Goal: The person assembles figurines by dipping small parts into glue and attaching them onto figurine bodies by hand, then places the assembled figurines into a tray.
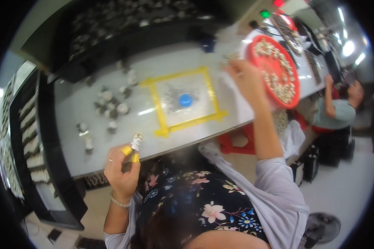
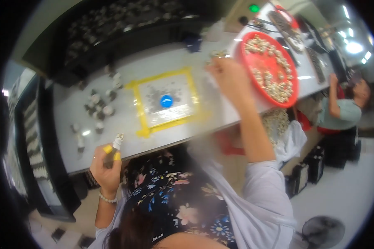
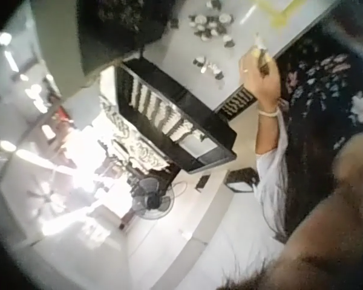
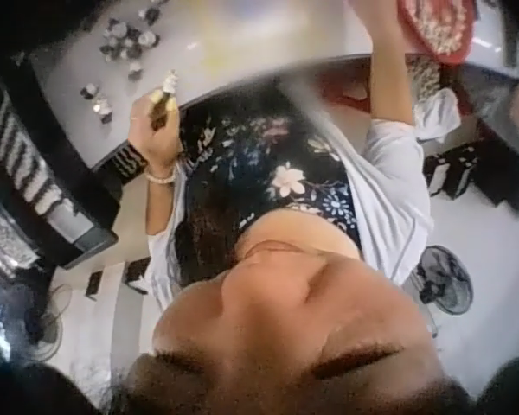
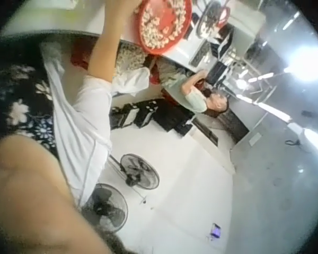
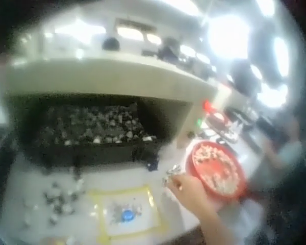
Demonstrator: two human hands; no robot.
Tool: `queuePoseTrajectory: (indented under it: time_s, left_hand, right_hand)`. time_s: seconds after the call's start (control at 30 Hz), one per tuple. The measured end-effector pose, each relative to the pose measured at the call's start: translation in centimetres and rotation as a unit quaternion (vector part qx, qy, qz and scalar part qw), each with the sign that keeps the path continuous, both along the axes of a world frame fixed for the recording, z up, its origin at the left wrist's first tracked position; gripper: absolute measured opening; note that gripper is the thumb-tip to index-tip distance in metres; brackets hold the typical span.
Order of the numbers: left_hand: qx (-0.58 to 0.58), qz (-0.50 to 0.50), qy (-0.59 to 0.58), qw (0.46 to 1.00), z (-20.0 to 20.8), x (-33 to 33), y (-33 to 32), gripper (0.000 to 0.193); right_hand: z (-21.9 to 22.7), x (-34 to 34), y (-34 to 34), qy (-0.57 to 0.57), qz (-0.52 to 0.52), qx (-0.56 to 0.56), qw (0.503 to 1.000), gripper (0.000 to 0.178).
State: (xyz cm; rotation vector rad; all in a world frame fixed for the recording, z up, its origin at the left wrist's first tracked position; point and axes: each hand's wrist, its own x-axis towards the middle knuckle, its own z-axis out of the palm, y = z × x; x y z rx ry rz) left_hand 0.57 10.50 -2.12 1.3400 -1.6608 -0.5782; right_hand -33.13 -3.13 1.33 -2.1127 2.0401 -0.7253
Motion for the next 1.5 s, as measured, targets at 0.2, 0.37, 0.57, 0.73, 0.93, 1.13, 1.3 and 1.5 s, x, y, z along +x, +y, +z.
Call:
queuePoseTrajectory:
  time_s: [0.2, 0.37, 0.57, 0.73, 0.93, 1.13, 1.3, 1.5]
  left_hand:
    - [-0.118, 0.116, -0.192, 0.967, -1.2, 4.6, 0.9, 0.03]
    - [-0.084, 0.227, -0.212, 0.947, -1.7, 5.6, 0.2, 0.03]
    - [-0.131, 0.186, -0.162, 0.96, 0.0, 3.9, -0.7, 0.039]
    - [-0.056, 0.077, -0.198, 0.976, 0.7, 1.6, -3.8, 0.033]
    - [0.007, 0.059, -0.194, 0.979, 0.1, 0.3, -4.2, 0.026]
    - [0.115, -0.028, 0.315, 0.942, -0.1, -2.8, -3.1, 0.024]
    - [0.233, -0.095, 0.431, 0.867, -0.4, -4.3, -3.3, 0.027]
    - [0.236, -0.083, 0.531, 0.809, -0.1, -6.4, -3.5, 0.028]
  right_hand:
    - [-1.4, -1.0, -2.0, 0.082, 0.017, -0.014, 0.996, 0.022]
    - [-1.9, 0.3, -1.5, 0.064, 0.074, -0.039, 0.994, 0.019]
    - [-2.1, 1.6, 1.7, 0.071, 0.147, -0.083, 0.983, 0.018]
    - [-1.7, 1.7, 2.2, 0.049, 0.146, -0.104, 0.983, 0.018]
    - [-1.7, 2.2, 2.5, 0.001, 0.109, -0.051, 0.993, 0.018]
    - [-0.5, 4.6, 3.1, -0.178, 0.251, 0.016, 0.951, 0.022]
    - [-0.2, 5.5, 2.2, -0.043, 0.328, 0.011, 0.944, 0.023]
    - [0.7, 6.0, 1.9, 0.083, 0.371, -0.012, 0.925, 0.02]
